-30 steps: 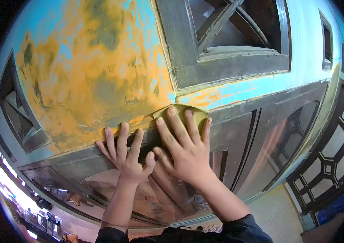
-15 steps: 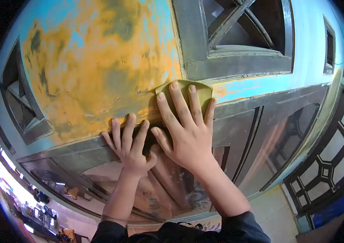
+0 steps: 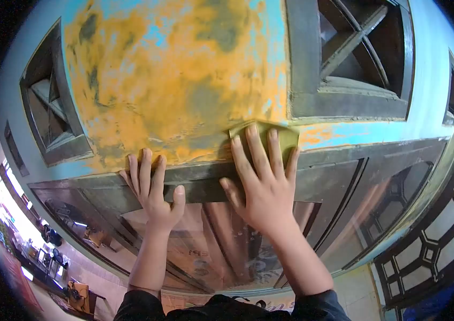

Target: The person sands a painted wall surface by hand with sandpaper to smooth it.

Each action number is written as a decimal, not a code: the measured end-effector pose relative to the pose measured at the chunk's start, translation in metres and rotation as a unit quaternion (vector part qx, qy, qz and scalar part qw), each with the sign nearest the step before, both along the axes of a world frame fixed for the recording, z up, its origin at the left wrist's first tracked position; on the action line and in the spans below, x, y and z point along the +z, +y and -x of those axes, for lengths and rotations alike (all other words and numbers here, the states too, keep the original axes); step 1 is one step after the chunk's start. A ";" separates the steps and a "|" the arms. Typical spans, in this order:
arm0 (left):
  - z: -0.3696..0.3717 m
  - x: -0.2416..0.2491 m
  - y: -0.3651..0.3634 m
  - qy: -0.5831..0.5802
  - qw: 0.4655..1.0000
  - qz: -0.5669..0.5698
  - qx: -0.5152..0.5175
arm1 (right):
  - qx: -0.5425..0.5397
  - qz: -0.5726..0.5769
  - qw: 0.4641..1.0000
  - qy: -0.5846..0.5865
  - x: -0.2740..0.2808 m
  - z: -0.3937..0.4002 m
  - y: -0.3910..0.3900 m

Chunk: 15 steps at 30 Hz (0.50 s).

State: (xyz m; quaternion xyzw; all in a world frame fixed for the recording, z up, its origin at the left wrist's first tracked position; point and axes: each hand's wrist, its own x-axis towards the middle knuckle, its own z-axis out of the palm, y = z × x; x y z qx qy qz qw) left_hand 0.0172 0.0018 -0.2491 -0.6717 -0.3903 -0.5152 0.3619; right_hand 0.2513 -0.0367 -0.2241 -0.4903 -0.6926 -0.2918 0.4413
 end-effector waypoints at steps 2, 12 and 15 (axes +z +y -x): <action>0.011 -0.004 0.002 -0.003 1.000 -0.007 0.011 | 0.006 0.008 1.000 -0.008 -0.015 0.007 0.001; 0.037 0.000 0.006 -0.009 1.000 -0.001 0.018 | 0.001 0.003 1.000 -0.012 -0.012 0.023 0.002; 0.037 0.023 0.000 0.025 0.999 0.019 0.031 | -0.001 0.002 0.999 -0.032 0.000 0.037 0.002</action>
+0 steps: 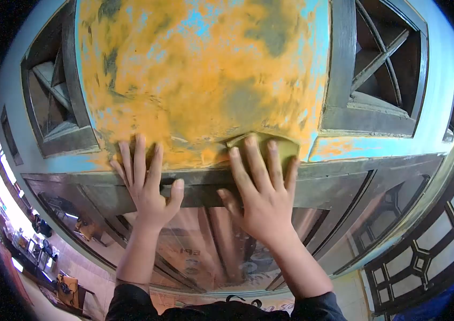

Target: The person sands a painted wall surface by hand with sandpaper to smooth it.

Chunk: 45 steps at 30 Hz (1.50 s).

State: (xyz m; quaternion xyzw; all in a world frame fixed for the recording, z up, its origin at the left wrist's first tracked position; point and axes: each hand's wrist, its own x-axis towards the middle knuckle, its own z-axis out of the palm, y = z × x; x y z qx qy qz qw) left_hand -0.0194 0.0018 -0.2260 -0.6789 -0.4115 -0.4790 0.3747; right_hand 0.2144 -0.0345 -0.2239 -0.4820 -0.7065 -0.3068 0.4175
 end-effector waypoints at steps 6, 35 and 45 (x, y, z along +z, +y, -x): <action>0.018 0.075 -0.011 0.082 0.996 0.003 0.031 | 0.003 -0.033 0.999 -0.012 0.026 0.035 0.009; 0.040 0.095 -0.004 0.119 0.989 -0.009 0.091 | -0.020 -0.091 0.994 -0.050 0.077 0.038 0.017; 0.019 0.119 -0.004 0.116 0.989 -0.025 0.091 | -0.030 -0.117 0.992 -0.028 0.084 0.013 0.022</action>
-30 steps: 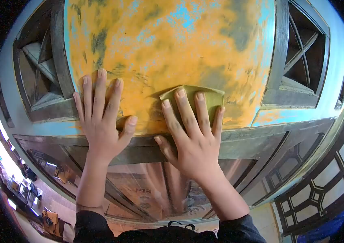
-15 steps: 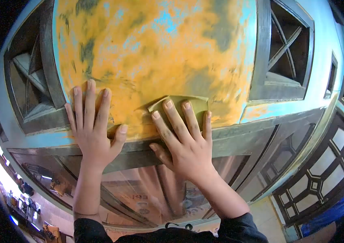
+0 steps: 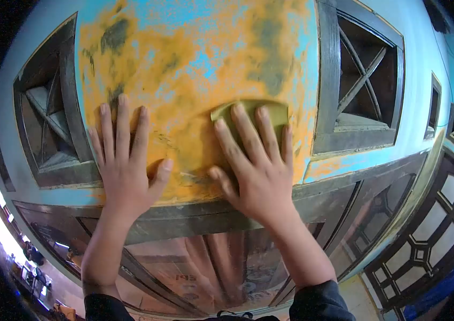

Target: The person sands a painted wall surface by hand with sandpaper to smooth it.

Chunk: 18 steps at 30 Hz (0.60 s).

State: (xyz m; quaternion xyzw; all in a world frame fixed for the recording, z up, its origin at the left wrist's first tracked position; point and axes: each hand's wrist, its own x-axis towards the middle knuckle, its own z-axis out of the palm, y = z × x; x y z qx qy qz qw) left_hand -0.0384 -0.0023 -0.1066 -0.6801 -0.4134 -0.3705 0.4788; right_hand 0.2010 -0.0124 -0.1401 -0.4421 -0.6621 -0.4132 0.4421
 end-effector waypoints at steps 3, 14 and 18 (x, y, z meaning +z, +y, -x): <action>-0.004 -0.011 0.004 0.011 1.000 -0.009 0.008 | -0.004 -0.006 1.000 0.002 0.012 -0.005 0.001; -0.012 0.023 0.004 0.015 0.998 -0.043 0.033 | -0.006 -0.082 0.997 -0.012 0.055 -0.037 0.010; -0.014 0.074 0.020 -0.020 0.991 -0.129 -0.025 | -0.011 -0.058 0.997 -0.040 0.047 -0.034 0.008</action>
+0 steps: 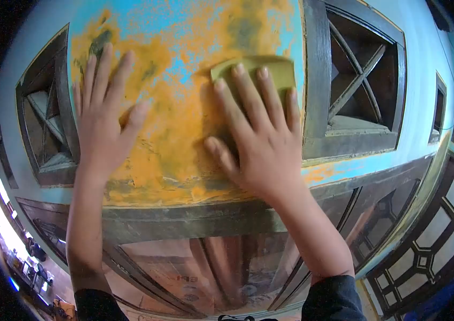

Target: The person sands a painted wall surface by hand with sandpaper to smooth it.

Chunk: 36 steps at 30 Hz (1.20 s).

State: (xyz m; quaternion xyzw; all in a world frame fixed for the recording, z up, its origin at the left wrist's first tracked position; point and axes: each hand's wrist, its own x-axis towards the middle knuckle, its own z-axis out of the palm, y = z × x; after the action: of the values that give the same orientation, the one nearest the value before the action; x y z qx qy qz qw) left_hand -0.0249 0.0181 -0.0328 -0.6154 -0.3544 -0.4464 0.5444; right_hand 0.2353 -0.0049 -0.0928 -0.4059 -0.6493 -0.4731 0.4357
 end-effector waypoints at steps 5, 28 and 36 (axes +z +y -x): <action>-0.002 0.025 0.012 -0.026 0.998 -0.066 -0.001 | -0.017 0.038 0.998 -0.055 -0.043 0.000 -0.001; 0.039 0.005 0.002 0.030 1.000 0.000 -0.010 | -0.010 -0.144 0.990 0.008 0.074 0.055 0.025; 0.039 -0.005 0.004 0.007 1.000 -0.019 -0.017 | -0.028 -0.003 0.998 -0.049 0.001 0.057 0.001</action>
State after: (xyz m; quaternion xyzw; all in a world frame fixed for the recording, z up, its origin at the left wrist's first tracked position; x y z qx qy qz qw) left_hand -0.0640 0.0225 -0.0381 -0.6136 -0.3316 -0.4584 0.5509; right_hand 0.1781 -0.0040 -0.0917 -0.3987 -0.6571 -0.5063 0.3911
